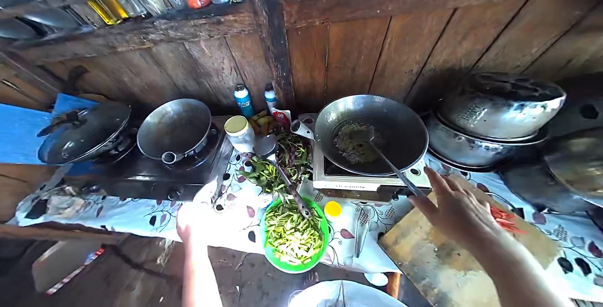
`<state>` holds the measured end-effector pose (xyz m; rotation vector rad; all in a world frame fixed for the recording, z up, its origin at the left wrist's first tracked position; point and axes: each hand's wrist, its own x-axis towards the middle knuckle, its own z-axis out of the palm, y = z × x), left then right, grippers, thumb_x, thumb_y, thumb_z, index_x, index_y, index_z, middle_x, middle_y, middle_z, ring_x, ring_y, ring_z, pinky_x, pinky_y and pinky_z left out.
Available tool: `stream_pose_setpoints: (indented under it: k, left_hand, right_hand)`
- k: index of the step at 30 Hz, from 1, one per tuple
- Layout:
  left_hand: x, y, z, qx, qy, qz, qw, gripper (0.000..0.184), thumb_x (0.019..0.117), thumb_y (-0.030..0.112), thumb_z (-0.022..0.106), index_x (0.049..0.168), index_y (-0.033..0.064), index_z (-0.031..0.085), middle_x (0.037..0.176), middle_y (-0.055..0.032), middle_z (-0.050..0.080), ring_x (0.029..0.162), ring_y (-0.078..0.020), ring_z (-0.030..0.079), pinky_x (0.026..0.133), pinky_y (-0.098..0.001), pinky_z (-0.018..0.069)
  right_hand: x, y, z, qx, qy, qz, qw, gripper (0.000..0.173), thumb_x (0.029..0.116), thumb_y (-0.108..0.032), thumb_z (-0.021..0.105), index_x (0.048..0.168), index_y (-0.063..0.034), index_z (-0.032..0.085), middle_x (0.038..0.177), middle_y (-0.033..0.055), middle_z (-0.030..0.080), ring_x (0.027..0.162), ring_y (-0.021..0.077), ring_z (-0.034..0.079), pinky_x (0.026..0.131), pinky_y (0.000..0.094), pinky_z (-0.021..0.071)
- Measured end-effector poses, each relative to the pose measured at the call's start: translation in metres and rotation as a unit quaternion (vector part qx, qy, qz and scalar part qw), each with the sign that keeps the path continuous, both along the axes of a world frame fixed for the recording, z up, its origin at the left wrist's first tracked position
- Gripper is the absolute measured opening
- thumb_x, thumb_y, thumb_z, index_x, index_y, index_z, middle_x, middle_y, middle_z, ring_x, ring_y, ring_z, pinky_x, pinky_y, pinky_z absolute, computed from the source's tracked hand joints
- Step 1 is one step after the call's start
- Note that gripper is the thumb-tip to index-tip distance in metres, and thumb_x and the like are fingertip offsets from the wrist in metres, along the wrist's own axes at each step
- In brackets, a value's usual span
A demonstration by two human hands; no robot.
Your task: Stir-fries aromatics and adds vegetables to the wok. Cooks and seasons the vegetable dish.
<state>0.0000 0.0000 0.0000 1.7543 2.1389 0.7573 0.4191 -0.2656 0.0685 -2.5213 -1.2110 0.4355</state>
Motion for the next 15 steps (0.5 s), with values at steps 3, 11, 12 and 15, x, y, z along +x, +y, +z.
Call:
stream_pose_setpoints:
  k: [3,11,12,15]
  left_hand:
    - [0.054,-0.014,0.052,0.131,-0.229,-0.053,0.963,0.035,0.1005,0.006,0.059,0.129,-0.0132,0.056,0.105,-0.0214,0.064,0.084,-0.0189,0.061,0.079,-0.0342,0.0532]
    - [0.219,0.013,0.055,0.191,-0.429,-0.313,0.825,0.048,0.0893,0.013,0.072,0.128,-0.0072,0.054,0.148,-0.0255,0.046,0.129,-0.0264,0.054,0.103,-0.0399,0.0513]
    - [0.234,0.018,0.05,0.187,-0.425,-0.325,0.824,0.038,0.0867,0.012,0.074,0.117,-0.0058,0.058,0.153,-0.0273,0.039,0.136,-0.0295,0.048,0.106,-0.0404,0.0487]
    - [0.26,0.02,0.045,0.138,-0.39,-0.348,0.841,0.03,0.0813,0.013,0.08,0.102,-0.0019,0.065,0.156,-0.0262,0.036,0.144,-0.0306,0.038,0.112,-0.0408,0.0419]
  right_hand:
    - [-0.001,0.002,-0.021,-0.024,0.021,-0.043,0.999,0.073,0.1031,-0.032,0.064,0.162,-0.005,0.029,0.146,0.0355,0.049,0.13,0.0598,0.048,0.101,0.0782,0.034]
    - [0.0,0.008,-0.035,0.004,0.028,-0.039,0.999,0.051,0.1103,-0.021,0.048,0.158,-0.0062,0.039,0.129,0.0368,0.059,0.112,0.0562,0.063,0.092,0.0689,0.0487]
    - [0.0,0.008,-0.035,0.007,0.026,-0.03,0.999,0.053,0.1106,-0.02,0.047,0.161,-0.0087,0.035,0.132,0.0372,0.057,0.111,0.0568,0.063,0.091,0.0686,0.0492]
    - [0.0,0.009,-0.033,-0.002,0.016,-0.01,1.0,0.048,0.1121,-0.019,0.043,0.159,-0.0112,0.04,0.134,0.0347,0.058,0.11,0.0544,0.064,0.091,0.0664,0.0502]
